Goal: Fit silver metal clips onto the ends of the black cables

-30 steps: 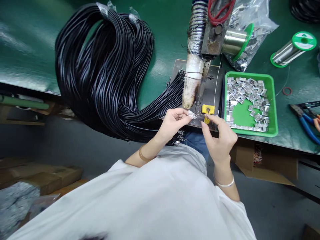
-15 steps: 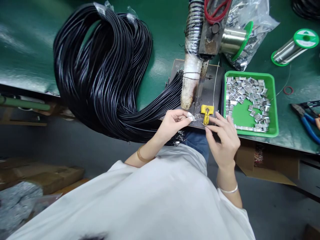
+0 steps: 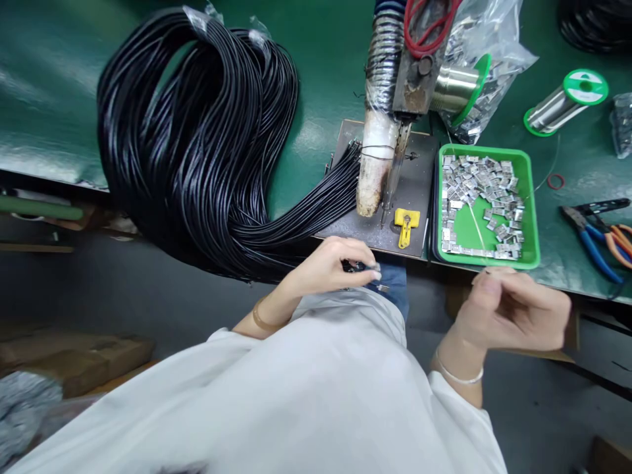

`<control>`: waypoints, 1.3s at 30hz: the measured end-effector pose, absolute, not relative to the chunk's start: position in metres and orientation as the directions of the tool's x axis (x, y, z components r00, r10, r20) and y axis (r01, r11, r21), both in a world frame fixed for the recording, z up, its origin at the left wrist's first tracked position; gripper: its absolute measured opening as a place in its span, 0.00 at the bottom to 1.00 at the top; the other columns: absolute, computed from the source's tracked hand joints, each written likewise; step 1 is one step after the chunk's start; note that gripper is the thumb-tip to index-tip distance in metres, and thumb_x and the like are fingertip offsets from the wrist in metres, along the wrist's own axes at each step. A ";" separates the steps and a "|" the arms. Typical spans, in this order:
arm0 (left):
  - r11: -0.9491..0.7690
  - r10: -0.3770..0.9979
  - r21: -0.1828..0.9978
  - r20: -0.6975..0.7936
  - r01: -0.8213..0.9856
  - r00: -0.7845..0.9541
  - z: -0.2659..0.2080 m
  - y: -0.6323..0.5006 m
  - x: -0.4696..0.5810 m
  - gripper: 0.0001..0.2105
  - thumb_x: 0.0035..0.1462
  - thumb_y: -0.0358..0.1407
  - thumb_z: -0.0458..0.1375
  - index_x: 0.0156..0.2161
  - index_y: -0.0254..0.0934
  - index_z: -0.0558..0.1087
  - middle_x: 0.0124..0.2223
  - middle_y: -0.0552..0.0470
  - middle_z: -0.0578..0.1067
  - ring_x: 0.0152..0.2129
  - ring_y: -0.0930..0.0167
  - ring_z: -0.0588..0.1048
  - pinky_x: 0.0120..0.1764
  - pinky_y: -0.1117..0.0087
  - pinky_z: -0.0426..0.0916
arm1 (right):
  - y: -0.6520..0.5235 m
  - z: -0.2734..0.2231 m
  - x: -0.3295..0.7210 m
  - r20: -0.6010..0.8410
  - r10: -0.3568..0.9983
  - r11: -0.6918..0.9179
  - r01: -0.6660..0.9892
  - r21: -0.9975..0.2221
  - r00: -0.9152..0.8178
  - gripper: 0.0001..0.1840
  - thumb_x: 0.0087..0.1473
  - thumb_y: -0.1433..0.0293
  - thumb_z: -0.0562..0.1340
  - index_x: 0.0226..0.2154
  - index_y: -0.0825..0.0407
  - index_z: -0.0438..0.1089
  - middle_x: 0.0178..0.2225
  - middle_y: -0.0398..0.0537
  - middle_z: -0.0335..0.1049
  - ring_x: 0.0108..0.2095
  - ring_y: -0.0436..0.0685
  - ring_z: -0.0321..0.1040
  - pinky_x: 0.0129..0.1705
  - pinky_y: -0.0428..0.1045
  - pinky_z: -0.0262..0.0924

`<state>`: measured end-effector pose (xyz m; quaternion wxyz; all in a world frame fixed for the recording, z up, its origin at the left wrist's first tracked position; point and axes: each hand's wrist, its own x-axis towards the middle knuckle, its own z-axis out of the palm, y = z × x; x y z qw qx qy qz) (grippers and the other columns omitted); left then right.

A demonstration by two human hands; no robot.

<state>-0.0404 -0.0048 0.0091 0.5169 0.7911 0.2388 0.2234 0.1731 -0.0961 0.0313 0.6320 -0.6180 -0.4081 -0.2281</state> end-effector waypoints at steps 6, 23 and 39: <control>-0.567 0.823 0.520 0.351 0.639 0.446 -0.002 0.019 -0.045 0.13 0.65 0.35 0.54 0.49 0.30 0.77 0.45 0.40 0.78 0.42 0.62 0.72 0.48 0.60 0.67 | -0.086 0.019 0.238 0.613 0.617 -0.258 0.862 -0.437 0.495 0.07 0.50 0.66 0.66 0.32 0.52 0.77 0.26 0.47 0.74 0.24 0.51 0.68 0.31 0.48 0.62; -0.489 0.386 0.871 0.175 0.040 0.906 0.016 -0.002 -0.053 0.09 0.62 0.32 0.56 0.39 0.35 0.80 0.38 0.45 0.83 0.35 0.68 0.79 0.42 0.68 0.70 | -0.029 0.016 0.287 0.240 0.904 -0.385 0.918 0.097 0.354 0.08 0.49 0.67 0.64 0.25 0.52 0.65 0.24 0.41 0.59 0.23 0.44 0.35 0.29 0.51 0.35; 0.047 0.842 0.998 -0.025 -0.028 0.539 -0.014 -0.009 -0.012 0.06 0.56 0.33 0.61 0.34 0.30 0.74 0.26 0.53 0.74 0.23 0.77 0.72 0.29 0.76 0.66 | -0.093 0.037 0.174 0.309 0.808 0.112 0.385 -0.916 0.501 0.12 0.50 0.70 0.70 0.28 0.51 0.65 0.33 0.48 0.77 0.31 0.55 0.77 0.34 0.52 0.77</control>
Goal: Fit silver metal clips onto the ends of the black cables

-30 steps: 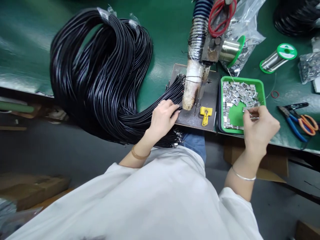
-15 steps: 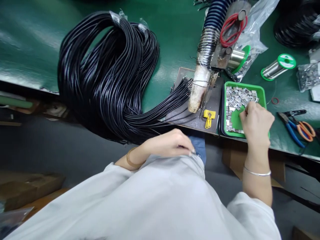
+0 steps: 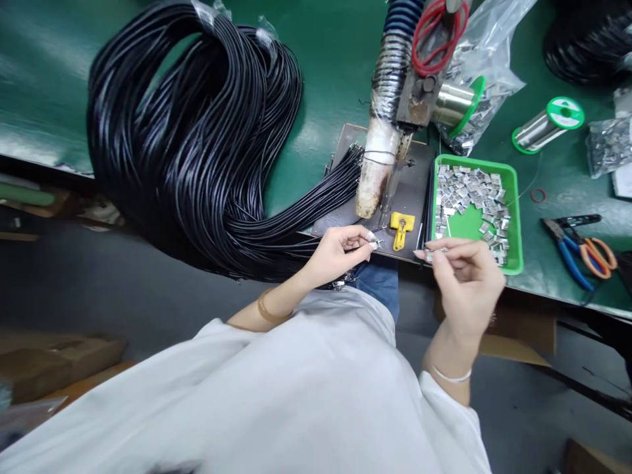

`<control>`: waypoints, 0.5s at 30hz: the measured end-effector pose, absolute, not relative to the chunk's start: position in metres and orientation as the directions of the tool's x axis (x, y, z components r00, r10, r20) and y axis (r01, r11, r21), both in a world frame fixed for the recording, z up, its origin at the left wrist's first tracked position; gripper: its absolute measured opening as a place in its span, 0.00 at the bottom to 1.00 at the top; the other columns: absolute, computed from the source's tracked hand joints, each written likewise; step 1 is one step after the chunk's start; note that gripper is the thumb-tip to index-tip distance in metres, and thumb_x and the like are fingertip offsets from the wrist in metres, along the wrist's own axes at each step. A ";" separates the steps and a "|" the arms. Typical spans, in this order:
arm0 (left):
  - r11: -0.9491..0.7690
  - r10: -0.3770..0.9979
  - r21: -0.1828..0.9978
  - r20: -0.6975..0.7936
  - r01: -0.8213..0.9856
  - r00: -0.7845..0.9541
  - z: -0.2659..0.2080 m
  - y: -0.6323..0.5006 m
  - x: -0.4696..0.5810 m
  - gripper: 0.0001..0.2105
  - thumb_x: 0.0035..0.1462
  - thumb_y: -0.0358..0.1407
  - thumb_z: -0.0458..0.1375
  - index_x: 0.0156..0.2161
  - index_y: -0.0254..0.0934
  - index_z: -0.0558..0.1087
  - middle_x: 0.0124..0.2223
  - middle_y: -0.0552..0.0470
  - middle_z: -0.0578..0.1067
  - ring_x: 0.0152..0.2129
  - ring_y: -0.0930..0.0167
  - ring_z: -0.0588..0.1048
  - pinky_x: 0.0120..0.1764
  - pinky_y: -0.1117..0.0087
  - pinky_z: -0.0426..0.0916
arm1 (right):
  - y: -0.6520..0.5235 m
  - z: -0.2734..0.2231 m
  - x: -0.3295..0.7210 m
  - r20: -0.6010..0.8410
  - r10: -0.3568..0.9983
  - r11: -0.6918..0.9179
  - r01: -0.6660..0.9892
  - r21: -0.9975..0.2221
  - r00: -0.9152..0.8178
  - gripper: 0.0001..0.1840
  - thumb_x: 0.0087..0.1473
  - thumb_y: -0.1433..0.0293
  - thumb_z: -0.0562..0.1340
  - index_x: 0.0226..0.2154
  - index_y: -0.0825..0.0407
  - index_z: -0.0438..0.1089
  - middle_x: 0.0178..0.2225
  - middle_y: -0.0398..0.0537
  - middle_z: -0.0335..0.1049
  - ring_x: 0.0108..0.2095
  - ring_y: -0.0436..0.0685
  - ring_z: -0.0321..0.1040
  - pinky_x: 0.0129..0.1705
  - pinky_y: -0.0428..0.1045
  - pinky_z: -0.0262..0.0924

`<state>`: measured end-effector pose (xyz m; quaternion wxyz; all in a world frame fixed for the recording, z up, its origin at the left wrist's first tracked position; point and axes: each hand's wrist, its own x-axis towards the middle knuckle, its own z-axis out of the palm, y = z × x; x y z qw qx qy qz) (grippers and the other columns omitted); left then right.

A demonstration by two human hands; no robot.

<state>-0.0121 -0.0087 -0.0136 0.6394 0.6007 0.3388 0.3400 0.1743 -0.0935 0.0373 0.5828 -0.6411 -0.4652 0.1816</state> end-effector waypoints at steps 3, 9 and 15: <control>0.131 0.825 0.988 -0.060 -0.087 0.562 -0.006 -0.008 -0.013 0.06 0.55 0.33 0.62 0.32 0.30 0.72 0.25 0.54 0.73 0.21 0.79 0.70 0.28 0.78 0.65 | -0.095 0.027 0.149 0.339 0.830 0.126 0.444 -0.887 0.443 0.06 0.52 0.72 0.68 0.30 0.51 0.69 0.37 0.48 0.77 0.37 0.55 0.77 0.38 0.52 0.75; 0.262 0.778 0.951 -0.107 -0.165 0.619 0.001 -0.006 -0.017 0.11 0.51 0.37 0.68 0.32 0.30 0.74 0.24 0.55 0.73 0.21 0.79 0.70 0.27 0.78 0.67 | -0.083 0.010 0.130 0.342 0.873 0.133 0.505 -0.853 0.347 0.03 0.55 0.72 0.66 0.34 0.48 0.76 0.39 0.45 0.77 0.39 0.52 0.75 0.37 0.48 0.73; 0.152 0.808 0.974 -0.025 -0.167 0.588 0.001 -0.008 -0.017 0.10 0.52 0.37 0.67 0.31 0.30 0.76 0.27 0.53 0.76 0.23 0.78 0.71 0.29 0.78 0.67 | -0.083 0.009 0.129 0.295 0.888 0.129 0.425 -0.896 0.353 0.03 0.56 0.72 0.66 0.34 0.48 0.77 0.40 0.45 0.77 0.40 0.52 0.75 0.38 0.46 0.73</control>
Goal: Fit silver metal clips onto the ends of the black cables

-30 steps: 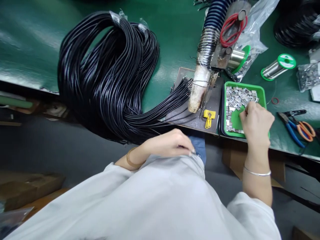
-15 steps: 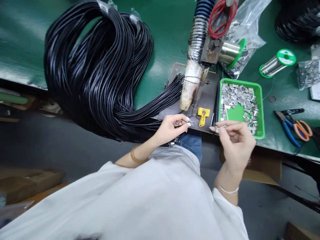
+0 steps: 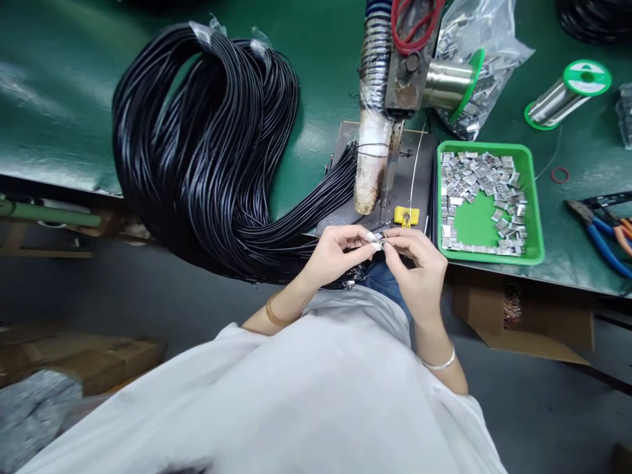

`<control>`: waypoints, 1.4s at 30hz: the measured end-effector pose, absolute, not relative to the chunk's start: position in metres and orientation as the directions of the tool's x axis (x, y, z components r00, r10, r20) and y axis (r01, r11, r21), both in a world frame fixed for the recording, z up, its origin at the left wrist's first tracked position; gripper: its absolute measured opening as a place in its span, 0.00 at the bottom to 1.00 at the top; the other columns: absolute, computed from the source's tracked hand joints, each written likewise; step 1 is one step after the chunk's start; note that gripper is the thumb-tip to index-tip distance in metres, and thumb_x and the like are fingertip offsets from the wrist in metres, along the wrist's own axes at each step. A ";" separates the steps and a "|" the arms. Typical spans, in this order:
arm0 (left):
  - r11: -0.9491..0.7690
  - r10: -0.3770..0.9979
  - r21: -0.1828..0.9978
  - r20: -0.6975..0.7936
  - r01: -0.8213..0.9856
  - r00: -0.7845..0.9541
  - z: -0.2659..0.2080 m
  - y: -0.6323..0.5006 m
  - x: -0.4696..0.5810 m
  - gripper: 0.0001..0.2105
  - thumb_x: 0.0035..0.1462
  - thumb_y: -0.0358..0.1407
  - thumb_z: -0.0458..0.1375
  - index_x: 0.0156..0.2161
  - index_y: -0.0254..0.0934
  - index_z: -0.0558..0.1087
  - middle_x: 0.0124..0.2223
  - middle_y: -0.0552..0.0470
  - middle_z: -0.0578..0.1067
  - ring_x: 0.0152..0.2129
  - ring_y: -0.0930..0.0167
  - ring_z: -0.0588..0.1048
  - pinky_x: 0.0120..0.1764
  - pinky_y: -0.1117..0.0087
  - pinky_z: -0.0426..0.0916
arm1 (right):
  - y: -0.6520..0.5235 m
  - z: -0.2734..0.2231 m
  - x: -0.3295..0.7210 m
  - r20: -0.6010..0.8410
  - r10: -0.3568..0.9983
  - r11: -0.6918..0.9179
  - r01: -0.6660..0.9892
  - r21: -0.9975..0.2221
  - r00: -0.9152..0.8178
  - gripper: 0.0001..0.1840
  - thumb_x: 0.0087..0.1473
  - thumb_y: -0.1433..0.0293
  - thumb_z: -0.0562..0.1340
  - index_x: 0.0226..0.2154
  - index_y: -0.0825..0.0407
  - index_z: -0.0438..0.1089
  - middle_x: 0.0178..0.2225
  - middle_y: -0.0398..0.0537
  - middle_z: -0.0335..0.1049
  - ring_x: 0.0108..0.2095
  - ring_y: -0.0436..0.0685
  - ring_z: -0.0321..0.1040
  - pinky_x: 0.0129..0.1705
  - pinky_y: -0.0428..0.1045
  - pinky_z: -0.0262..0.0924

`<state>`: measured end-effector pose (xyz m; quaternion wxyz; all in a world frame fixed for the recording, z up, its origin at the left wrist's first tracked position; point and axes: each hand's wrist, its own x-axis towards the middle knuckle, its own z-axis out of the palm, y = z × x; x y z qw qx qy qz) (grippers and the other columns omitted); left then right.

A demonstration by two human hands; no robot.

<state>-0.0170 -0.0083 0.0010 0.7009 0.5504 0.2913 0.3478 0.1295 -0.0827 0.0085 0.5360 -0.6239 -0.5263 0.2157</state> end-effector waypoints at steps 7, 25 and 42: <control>-0.329 0.799 0.942 0.244 0.061 0.550 -0.001 -0.010 -0.018 0.06 0.59 0.32 0.61 0.34 0.31 0.79 0.31 0.50 0.79 0.24 0.77 0.70 0.28 0.76 0.61 | -0.088 0.011 0.145 0.430 0.893 0.239 0.664 -0.708 0.137 0.10 0.56 0.77 0.65 0.40 0.48 0.76 0.44 0.46 0.77 0.45 0.53 0.75 0.49 0.52 0.73; 0.367 0.710 0.909 -0.135 -0.199 0.691 -0.002 -0.010 -0.023 0.14 0.58 0.43 0.63 0.35 0.31 0.73 0.21 0.56 0.71 0.16 0.82 0.63 0.23 0.77 0.57 | -0.086 0.010 0.120 0.374 0.822 0.161 0.455 -0.876 0.429 0.05 0.57 0.73 0.64 0.36 0.49 0.76 0.41 0.47 0.77 0.41 0.54 0.77 0.41 0.52 0.74; 0.304 0.853 0.914 -0.135 -0.269 0.505 -0.009 0.000 -0.009 0.10 0.50 0.38 0.68 0.31 0.30 0.78 0.30 0.51 0.79 0.28 0.77 0.74 0.36 0.75 0.69 | -0.083 -0.003 0.127 0.573 0.757 0.240 0.682 -0.691 0.314 0.05 0.54 0.74 0.66 0.34 0.48 0.71 0.41 0.46 0.79 0.42 0.56 0.78 0.46 0.55 0.74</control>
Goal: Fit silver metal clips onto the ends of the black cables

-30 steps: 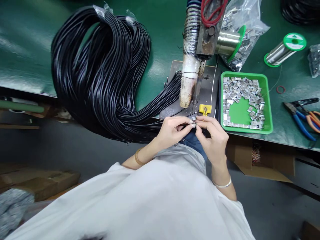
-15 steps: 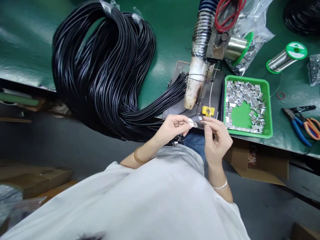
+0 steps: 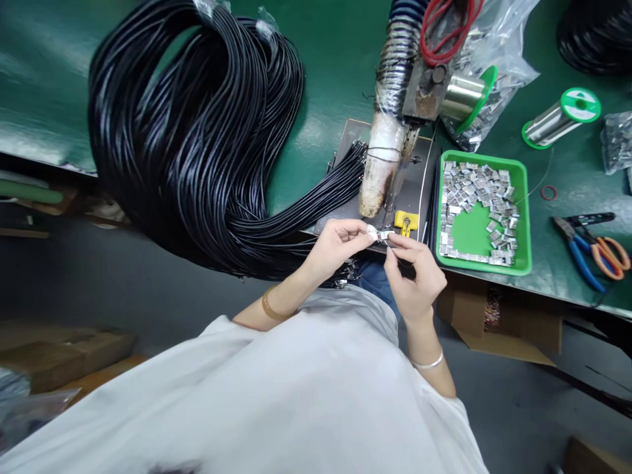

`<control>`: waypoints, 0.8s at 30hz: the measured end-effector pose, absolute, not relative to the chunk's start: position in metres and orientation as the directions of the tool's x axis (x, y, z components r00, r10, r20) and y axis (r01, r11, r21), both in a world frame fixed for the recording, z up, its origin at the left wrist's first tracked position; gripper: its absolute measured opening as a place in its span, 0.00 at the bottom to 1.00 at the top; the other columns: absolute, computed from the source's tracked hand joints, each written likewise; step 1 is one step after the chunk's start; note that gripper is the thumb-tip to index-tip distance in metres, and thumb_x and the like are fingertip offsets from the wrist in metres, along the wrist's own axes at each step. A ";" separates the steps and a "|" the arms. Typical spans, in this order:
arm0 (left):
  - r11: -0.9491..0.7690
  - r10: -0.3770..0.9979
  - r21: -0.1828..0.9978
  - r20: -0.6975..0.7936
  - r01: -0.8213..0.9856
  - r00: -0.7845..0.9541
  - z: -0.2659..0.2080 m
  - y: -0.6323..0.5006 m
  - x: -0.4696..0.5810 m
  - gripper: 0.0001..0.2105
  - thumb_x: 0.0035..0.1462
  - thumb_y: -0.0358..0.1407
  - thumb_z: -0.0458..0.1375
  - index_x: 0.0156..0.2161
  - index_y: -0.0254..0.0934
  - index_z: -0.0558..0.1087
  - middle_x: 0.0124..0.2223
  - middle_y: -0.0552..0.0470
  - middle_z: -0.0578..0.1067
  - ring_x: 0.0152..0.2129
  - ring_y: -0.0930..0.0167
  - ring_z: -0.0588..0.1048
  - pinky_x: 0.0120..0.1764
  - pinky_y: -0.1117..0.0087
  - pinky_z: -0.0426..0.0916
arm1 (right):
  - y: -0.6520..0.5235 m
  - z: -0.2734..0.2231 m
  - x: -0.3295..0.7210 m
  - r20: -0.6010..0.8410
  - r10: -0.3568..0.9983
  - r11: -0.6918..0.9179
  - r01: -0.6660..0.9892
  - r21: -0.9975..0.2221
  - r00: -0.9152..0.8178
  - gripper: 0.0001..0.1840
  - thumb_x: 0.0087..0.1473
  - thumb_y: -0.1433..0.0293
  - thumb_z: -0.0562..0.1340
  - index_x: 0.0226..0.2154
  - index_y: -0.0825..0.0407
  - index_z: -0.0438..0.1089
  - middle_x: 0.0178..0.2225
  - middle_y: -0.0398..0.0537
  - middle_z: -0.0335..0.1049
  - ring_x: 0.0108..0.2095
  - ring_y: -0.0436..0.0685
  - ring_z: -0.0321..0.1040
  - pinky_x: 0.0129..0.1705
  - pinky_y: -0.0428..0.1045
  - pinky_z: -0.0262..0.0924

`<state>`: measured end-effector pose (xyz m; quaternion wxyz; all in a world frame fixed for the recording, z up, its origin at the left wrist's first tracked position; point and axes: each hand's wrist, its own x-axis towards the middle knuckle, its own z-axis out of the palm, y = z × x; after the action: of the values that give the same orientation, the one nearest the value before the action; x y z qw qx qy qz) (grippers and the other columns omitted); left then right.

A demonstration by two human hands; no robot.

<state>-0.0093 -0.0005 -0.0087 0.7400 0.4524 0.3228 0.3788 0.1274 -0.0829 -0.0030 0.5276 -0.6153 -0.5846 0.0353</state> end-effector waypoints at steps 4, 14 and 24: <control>0.273 0.862 0.928 -0.120 -0.252 0.493 -0.008 0.000 -0.009 0.09 0.50 0.36 0.67 0.30 0.30 0.78 0.30 0.51 0.79 0.28 0.76 0.75 0.36 0.75 0.70 | -0.081 -0.004 0.129 0.641 0.736 0.277 0.768 -0.577 0.216 0.08 0.53 0.75 0.67 0.35 0.47 0.71 0.42 0.45 0.80 0.41 0.55 0.79 0.43 0.53 0.75; 0.220 0.905 0.951 -0.115 -0.218 0.410 -0.008 0.001 -0.002 0.06 0.47 0.33 0.65 0.31 0.30 0.79 0.28 0.52 0.79 0.25 0.77 0.73 0.32 0.76 0.70 | -0.074 -0.003 0.129 0.631 0.743 0.242 0.788 -0.566 0.225 0.08 0.55 0.75 0.66 0.38 0.47 0.73 0.48 0.46 0.78 0.44 0.56 0.79 0.46 0.53 0.75; 0.162 0.920 0.973 -0.088 -0.165 0.381 0.002 0.001 -0.003 0.06 0.49 0.34 0.65 0.31 0.30 0.79 0.25 0.54 0.75 0.22 0.78 0.70 0.27 0.77 0.65 | -0.072 0.009 0.124 0.601 0.761 0.218 0.778 -0.589 0.242 0.07 0.55 0.74 0.67 0.37 0.46 0.73 0.49 0.45 0.78 0.44 0.56 0.79 0.47 0.54 0.77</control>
<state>-0.0032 0.0008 0.0023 0.6626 0.5015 0.3766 0.4094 0.1243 -0.0720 0.0094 0.4796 -0.6252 -0.6156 -0.0087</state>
